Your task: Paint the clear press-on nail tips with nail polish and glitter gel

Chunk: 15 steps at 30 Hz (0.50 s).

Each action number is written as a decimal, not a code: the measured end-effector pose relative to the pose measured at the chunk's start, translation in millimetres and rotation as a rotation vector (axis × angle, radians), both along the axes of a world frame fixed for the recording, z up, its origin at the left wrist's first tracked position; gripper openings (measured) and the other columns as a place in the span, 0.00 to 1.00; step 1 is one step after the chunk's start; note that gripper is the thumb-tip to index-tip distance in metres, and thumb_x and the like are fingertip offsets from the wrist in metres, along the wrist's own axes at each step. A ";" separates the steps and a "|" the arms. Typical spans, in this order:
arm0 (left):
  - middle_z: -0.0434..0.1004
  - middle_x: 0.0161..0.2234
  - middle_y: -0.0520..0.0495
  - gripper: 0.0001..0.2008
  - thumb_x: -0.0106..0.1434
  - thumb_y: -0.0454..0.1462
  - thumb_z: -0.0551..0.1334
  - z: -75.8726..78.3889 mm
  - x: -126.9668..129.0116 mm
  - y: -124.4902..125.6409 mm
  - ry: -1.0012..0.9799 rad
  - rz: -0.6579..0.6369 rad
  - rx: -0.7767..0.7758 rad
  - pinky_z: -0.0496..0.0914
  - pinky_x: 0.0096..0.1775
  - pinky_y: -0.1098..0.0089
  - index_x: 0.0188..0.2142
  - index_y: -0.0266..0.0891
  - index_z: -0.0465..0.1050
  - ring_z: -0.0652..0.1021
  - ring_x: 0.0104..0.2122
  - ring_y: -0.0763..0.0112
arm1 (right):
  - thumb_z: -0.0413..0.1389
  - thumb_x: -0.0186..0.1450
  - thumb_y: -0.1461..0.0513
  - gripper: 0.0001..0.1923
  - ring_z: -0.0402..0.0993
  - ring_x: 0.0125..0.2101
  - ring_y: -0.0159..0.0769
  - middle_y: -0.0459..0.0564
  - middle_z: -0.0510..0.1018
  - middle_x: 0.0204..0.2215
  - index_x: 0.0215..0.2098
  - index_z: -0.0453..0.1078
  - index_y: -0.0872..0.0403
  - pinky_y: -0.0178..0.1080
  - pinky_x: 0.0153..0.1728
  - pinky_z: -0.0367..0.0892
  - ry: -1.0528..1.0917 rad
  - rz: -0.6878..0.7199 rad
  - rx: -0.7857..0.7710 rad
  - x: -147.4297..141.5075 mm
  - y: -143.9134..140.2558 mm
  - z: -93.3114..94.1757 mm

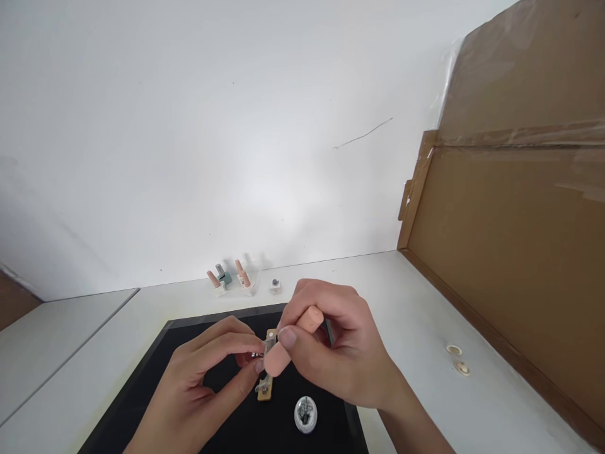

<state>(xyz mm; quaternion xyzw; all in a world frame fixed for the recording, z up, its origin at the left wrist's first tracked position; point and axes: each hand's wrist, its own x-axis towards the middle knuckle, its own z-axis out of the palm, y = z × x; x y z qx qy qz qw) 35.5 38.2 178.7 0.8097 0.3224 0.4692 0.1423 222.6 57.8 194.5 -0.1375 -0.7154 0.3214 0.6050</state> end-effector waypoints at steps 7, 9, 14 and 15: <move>0.75 0.26 0.50 0.10 0.58 0.24 0.61 2.8 0.9 -0.3 -0.012 -0.008 -0.001 0.71 0.25 0.79 0.34 0.38 0.75 0.75 0.24 0.76 | 0.55 0.66 0.67 0.08 0.64 0.20 0.29 0.42 0.69 0.18 0.29 0.69 0.51 0.31 0.19 0.62 -0.003 -0.004 -0.011 -0.1 -0.1 0.8; 0.75 0.26 0.50 0.10 0.58 0.24 0.61 3.0 0.8 -1.0 -0.012 -0.007 -0.010 0.71 0.25 0.78 0.34 0.38 0.75 0.75 0.24 0.76 | 0.55 0.65 0.67 0.08 0.64 0.20 0.29 0.43 0.70 0.18 0.29 0.69 0.51 0.32 0.19 0.62 -0.001 -0.010 -0.013 0.5 -0.2 0.3; 0.75 0.26 0.50 0.10 0.58 0.24 0.61 3.2 1.4 -2.3 -0.013 -0.003 -0.026 0.71 0.25 0.79 0.33 0.38 0.75 0.75 0.24 0.76 | 0.56 0.63 0.69 0.08 0.62 0.19 0.28 0.42 0.71 0.18 0.28 0.69 0.52 0.31 0.17 0.59 -0.011 -0.014 -0.015 1.4 -0.1 0.1; 0.75 0.26 0.50 0.09 0.58 0.24 0.61 3.1 1.6 -2.4 -0.008 -0.003 -0.032 0.71 0.25 0.79 0.33 0.38 0.75 0.75 0.24 0.76 | 0.56 0.63 0.69 0.08 0.62 0.19 0.27 0.42 0.71 0.18 0.28 0.69 0.52 0.31 0.17 0.59 -0.014 -0.014 -0.014 1.4 0.0 0.3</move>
